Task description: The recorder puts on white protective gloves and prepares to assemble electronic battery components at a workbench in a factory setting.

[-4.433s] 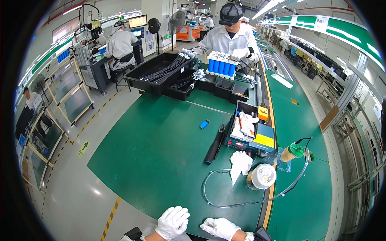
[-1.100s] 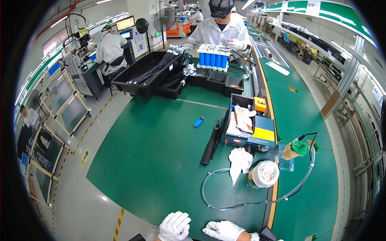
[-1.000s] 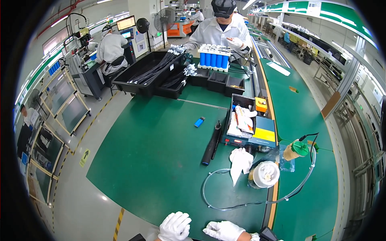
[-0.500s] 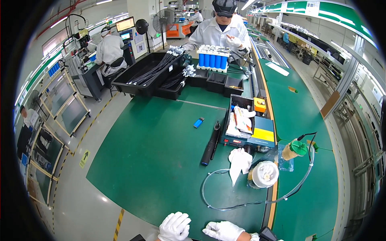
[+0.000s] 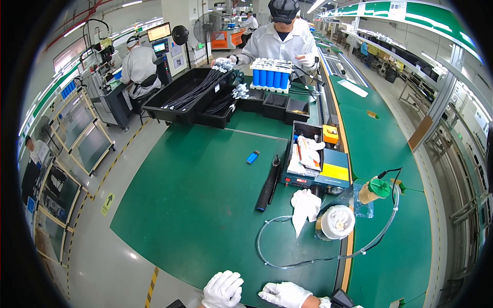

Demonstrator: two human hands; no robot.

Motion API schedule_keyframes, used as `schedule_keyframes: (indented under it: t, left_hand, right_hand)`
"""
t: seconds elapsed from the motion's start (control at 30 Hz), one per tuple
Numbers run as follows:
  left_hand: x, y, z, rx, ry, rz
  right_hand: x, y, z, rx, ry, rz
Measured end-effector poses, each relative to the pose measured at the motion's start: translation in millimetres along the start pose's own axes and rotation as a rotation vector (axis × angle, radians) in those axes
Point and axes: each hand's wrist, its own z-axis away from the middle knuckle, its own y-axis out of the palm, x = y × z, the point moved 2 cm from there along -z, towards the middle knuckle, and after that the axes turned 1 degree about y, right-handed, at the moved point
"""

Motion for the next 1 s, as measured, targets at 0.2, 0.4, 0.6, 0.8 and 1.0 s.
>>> schedule_keyframes:
  t: [0.2,0.4,0.6,0.8,1.0]
  left_hand:
    - [-1.0,-1.3,-1.5,-0.004,-0.004,-0.001]
    - [-0.3,-2.8,-20.0,0.005,0.070,-0.002]
    - [-1.8,-2.1,-18.7,-0.016,0.074,0.003]
    - [-1.6,-2.7,-18.5,-0.002,0.068,0.006]
    - [-1.9,-3.1,-19.8,0.005,0.060,0.008]
  right_hand:
    - [-5.6,4.3,0.6,-0.003,-0.071,0.058]
    - [-9.7,7.4,-1.6,0.027,-0.050,0.079]
    - [-9.7,7.6,1.9,-0.042,-0.175,0.103]
    - [14.8,-10.9,-2.0,0.000,0.098,-0.060]
    - [14.5,-11.3,-2.3,-0.019,0.113,-0.086]
